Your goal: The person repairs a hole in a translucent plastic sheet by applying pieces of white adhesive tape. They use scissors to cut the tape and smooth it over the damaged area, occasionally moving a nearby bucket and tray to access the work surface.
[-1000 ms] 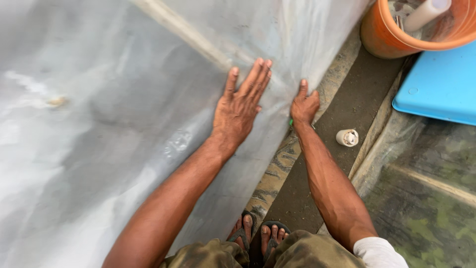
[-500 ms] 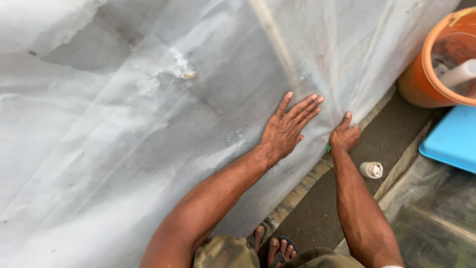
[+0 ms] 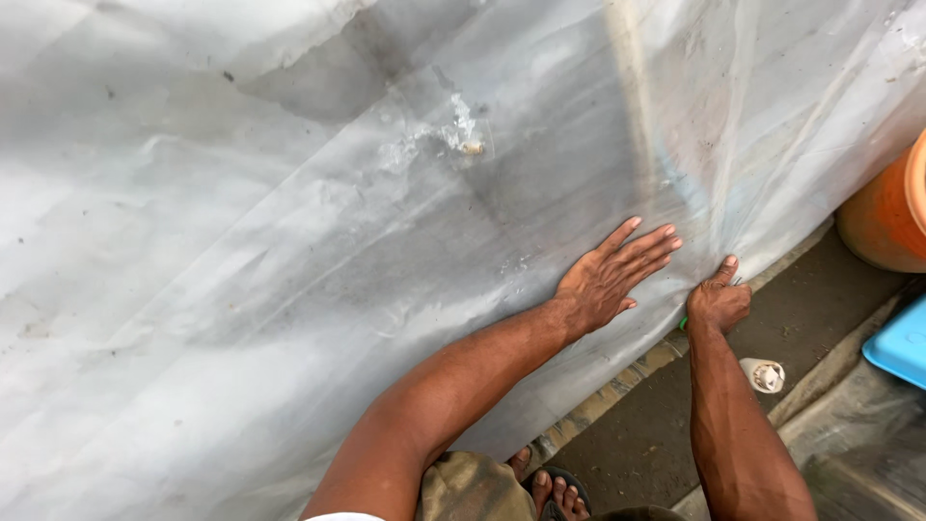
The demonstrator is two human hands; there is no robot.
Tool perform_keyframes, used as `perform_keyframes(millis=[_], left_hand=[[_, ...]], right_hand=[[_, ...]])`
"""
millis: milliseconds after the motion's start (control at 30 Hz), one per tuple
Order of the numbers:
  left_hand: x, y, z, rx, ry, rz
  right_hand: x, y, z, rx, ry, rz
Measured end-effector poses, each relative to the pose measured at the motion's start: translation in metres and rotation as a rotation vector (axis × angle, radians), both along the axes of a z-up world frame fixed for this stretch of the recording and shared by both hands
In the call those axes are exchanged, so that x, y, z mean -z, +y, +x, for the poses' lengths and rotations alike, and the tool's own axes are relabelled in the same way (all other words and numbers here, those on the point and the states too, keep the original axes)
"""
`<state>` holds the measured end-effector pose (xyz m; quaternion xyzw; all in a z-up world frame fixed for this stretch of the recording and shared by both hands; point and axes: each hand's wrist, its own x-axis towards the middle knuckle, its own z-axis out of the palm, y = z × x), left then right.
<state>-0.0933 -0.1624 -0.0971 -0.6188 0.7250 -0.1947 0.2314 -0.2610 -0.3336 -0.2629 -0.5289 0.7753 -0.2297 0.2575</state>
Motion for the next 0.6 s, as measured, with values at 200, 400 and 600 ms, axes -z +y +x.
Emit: perform_keyframes(millis=[200, 400, 600], left_hand=[[0.013, 0.061, -0.033, 0.017, 0.108, 0.381], [0.043, 0.131, -0.046, 0.062, 0.249, 0.47], [0.07, 0.172, -0.059, 0.125, 0.399, 0.977]], right_hand=[[-0.018, 0.005, -0.014, -0.04, 0.043, 0.068], [-0.027, 0.02, -0.042, -0.165, 0.12, 0.086], [-0.026, 0.059, -0.067, -0.4, 0.171, 0.014]])
